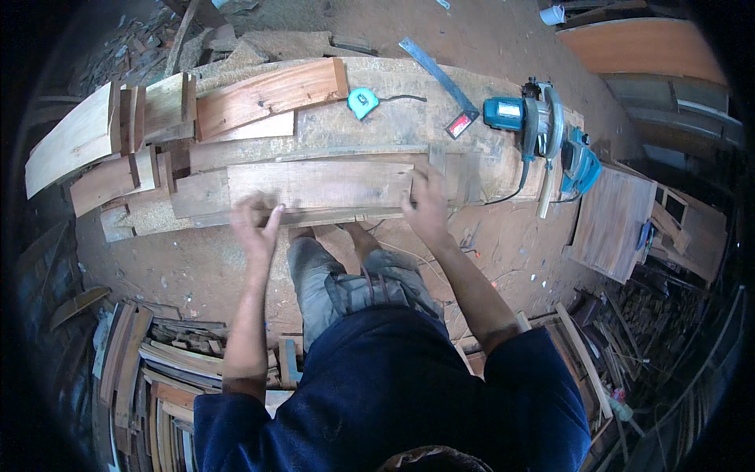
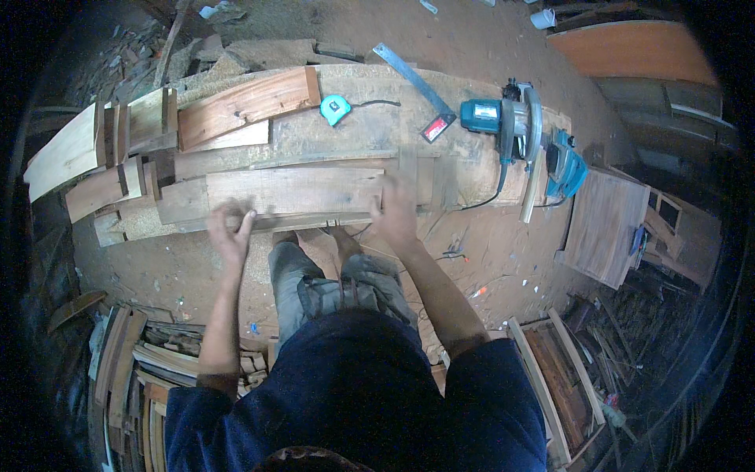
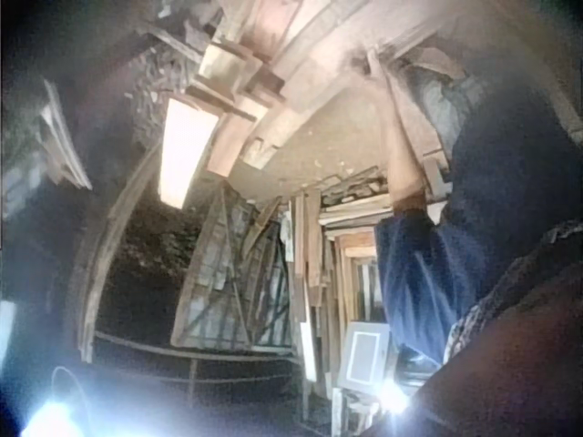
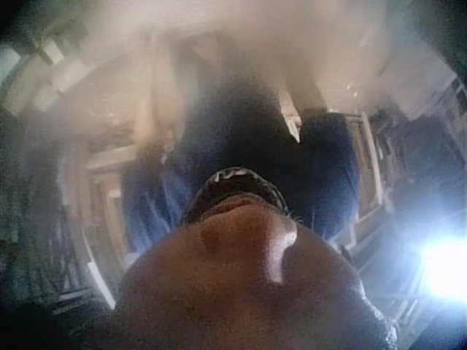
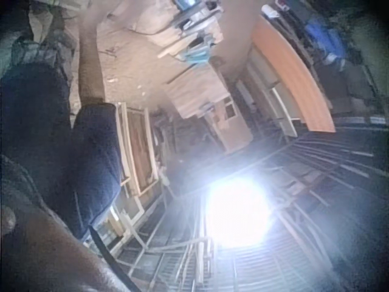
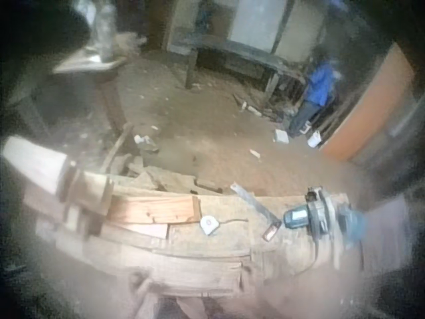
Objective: The person measures and marks wooden planks using a tape measure, pencil, and square ruler. They then use a circular saw to cut the wood along the marked lines. The person also uses a hand planer to smooth the edges of the cut wood pieces.
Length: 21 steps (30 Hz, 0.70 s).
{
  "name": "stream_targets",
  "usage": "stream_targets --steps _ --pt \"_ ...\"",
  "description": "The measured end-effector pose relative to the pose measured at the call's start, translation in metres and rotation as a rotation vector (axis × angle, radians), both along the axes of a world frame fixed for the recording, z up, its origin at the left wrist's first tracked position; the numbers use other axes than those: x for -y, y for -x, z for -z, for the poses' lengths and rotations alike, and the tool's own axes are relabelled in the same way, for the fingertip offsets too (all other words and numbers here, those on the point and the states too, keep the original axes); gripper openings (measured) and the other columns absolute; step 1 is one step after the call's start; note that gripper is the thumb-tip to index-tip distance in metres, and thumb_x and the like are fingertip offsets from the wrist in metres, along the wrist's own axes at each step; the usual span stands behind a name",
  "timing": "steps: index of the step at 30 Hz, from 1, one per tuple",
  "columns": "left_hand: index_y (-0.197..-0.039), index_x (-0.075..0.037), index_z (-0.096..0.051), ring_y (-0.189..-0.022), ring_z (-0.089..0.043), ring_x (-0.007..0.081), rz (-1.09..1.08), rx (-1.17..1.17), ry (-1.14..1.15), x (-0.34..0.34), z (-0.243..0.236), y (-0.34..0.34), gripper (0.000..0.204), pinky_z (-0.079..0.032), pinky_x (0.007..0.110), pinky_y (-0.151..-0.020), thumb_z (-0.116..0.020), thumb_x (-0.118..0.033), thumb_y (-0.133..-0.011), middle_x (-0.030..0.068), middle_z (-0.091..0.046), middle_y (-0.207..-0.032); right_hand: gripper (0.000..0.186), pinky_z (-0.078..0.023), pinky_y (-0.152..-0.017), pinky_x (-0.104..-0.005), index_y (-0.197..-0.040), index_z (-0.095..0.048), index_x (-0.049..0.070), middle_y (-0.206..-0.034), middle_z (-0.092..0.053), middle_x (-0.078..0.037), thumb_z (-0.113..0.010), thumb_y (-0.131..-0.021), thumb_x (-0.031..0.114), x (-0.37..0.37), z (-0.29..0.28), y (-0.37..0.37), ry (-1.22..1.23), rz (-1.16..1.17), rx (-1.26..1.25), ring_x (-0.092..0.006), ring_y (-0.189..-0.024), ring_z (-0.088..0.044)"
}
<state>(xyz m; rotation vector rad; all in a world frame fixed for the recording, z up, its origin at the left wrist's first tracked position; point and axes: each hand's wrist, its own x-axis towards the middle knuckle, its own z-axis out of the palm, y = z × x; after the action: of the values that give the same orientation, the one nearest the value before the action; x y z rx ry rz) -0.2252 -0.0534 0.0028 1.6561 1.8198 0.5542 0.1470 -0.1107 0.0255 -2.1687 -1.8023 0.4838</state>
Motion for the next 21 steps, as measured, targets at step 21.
stream_targets --steps 21 --pt "-0.158 -0.002 -0.034 -0.137 -0.038 0.0478 0.199 -0.120 -0.112 -0.007 0.035 -0.028 0.126 -0.035 0.057 -0.115 -0.096 -0.052 -0.060 0.0314 -0.034 -0.157 0.031 -0.052 -0.088 -0.0402 -0.117 -0.072 0.001 -0.105 -0.072 -0.018 -0.067 -0.099 0.026 0.020 0.078 -0.093 -0.177 0.419 -0.235 -0.0278 -0.102 -0.067"
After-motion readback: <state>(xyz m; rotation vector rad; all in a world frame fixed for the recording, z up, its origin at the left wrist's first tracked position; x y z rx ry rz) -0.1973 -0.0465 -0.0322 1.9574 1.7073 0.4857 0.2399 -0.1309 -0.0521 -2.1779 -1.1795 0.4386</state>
